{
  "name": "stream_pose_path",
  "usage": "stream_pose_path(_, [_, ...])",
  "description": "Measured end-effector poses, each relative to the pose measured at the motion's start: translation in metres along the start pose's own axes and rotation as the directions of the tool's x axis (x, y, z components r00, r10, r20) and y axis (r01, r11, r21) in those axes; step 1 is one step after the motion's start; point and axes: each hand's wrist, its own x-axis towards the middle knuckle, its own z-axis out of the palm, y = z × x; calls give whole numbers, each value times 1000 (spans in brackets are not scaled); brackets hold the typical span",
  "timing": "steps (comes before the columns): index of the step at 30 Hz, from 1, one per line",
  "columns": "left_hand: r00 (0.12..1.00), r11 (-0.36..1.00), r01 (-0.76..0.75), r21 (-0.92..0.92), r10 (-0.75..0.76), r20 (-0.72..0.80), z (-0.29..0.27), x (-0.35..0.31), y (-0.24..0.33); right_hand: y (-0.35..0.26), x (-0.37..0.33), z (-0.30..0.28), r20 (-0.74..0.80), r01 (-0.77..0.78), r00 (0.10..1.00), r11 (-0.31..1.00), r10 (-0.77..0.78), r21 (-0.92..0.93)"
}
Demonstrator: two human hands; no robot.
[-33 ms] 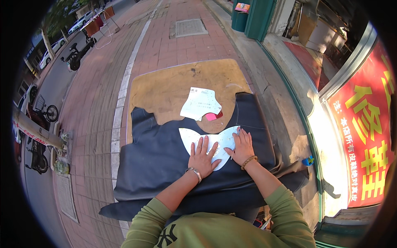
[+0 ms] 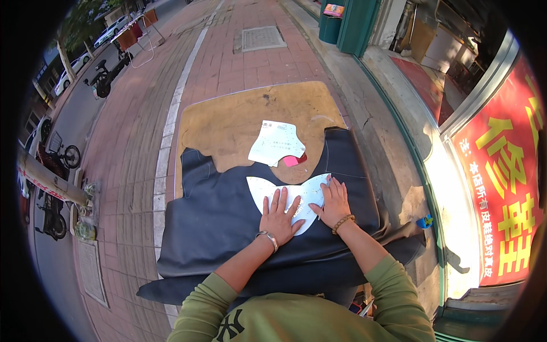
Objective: The person places white paper patterns onto a black leather sheet on a wooden table and traces their outlines with a white marking tool. The person repositions the patterns multiple times to mark different sections of the leather.
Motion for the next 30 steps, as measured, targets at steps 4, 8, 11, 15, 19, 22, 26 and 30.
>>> stream_pose_path(4, [1000,1000,0,3,0,-7,1,1,1,0,0,1,-16,0,1000,1000,0,8])
stream_pose_path(8, [998,1000,-4,14,4,-55,2,1,2,1,0,2,-12,-5,1000,1000,5,12])
stream_pose_path(11, [1000,1000,2,-9,-3,-22,0,1,2,1,1,3,-9,-5,1000,1000,6,13])
stream_pose_path(15, [1000,1000,2,-15,-2,3,-1,1,2,2,1,4,-15,0,1000,1000,0,11])
stream_pose_path(19, [1000,1000,-11,-9,11,0,0,2,1,1,1,4,-13,-4,1000,1000,4,5])
stream_pose_path(22, [1000,1000,-18,-19,18,-15,2,1,1,1,1,4,-6,-6,1000,1000,6,8])
stream_pose_path(26, [999,999,-14,-32,12,-44,4,0,1,0,1,4,-32,17,999,999,-16,32])
stream_pose_path(30, [999,1000,-2,-24,1,-33,5,2,3,1,1,5,-29,15,999,1000,-15,20])
